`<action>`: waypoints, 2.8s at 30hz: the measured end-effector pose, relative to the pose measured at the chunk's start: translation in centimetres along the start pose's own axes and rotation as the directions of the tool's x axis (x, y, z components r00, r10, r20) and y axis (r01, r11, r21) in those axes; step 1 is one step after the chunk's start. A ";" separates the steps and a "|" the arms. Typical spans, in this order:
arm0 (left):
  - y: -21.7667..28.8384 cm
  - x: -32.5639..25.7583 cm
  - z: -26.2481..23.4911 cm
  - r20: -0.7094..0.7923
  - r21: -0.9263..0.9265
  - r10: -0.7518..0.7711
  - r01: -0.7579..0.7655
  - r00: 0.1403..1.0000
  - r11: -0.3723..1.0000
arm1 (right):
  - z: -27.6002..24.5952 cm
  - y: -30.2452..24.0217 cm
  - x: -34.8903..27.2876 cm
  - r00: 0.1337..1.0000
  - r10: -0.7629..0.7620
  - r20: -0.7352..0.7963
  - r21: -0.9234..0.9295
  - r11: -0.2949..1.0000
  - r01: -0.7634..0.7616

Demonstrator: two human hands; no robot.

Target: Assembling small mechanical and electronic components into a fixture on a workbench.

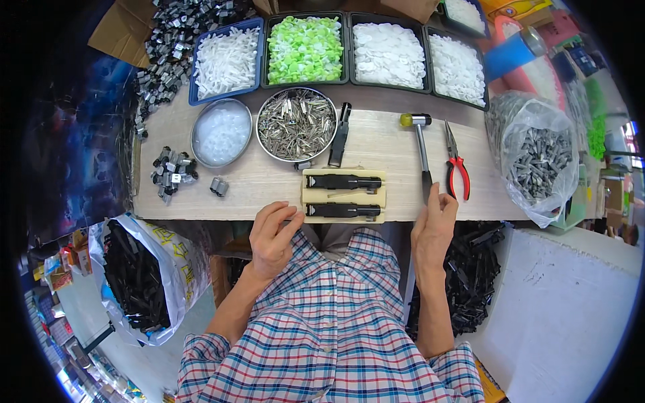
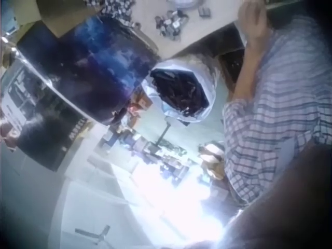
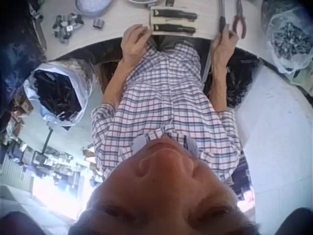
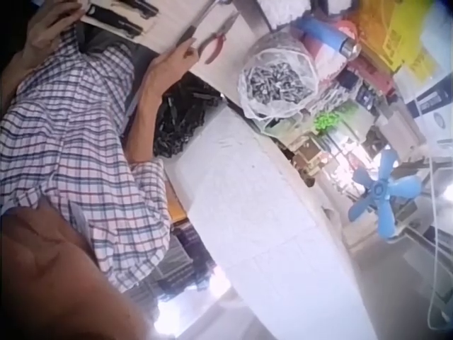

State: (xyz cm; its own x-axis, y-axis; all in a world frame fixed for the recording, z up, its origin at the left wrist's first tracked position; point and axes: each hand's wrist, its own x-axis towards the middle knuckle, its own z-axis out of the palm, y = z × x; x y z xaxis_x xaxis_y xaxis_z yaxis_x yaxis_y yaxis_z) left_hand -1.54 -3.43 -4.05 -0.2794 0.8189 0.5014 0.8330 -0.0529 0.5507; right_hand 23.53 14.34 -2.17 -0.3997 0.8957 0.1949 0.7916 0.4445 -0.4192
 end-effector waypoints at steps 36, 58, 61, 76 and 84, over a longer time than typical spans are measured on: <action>1.6 1.9 -0.1 -0.038 0.033 -0.026 0.027 0.999 0.999 | -3.5 -3.6 -4.1 0.882 0.150 0.446 0.380 0.861 -0.339; 4.1 10.3 0.4 0.237 -0.281 0.076 -0.007 0.968 0.960 | -6.2 -6.3 -4.1 0.947 -0.137 0.290 0.426 0.905 0.000; 4.2 9.0 -0.4 0.266 -0.230 0.114 -0.052 0.957 0.972 | -6.3 -5.9 -4.5 0.920 -0.193 0.341 0.421 0.906 0.034; 4.4 2.0 -1.8 0.411 0.125 0.067 -0.129 0.909 0.984 | -4.0 -3.4 -5.9 0.664 -0.497 0.559 0.470 0.849 0.240; 3.1 3.0 -2.7 0.663 -0.265 -0.014 0.253 0.749 0.930 | -4.5 -2.4 -5.8 0.590 -0.506 0.629 0.497 0.846 0.196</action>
State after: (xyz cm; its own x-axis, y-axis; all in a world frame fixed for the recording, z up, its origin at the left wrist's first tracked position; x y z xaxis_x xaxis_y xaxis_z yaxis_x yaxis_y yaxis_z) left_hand -1.05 -2.64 0.98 0.0952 0.9926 -0.0748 0.5779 0.0061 0.8161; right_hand 26.04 8.12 1.72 -0.9272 0.2952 -0.2303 0.3615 0.5450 -0.7565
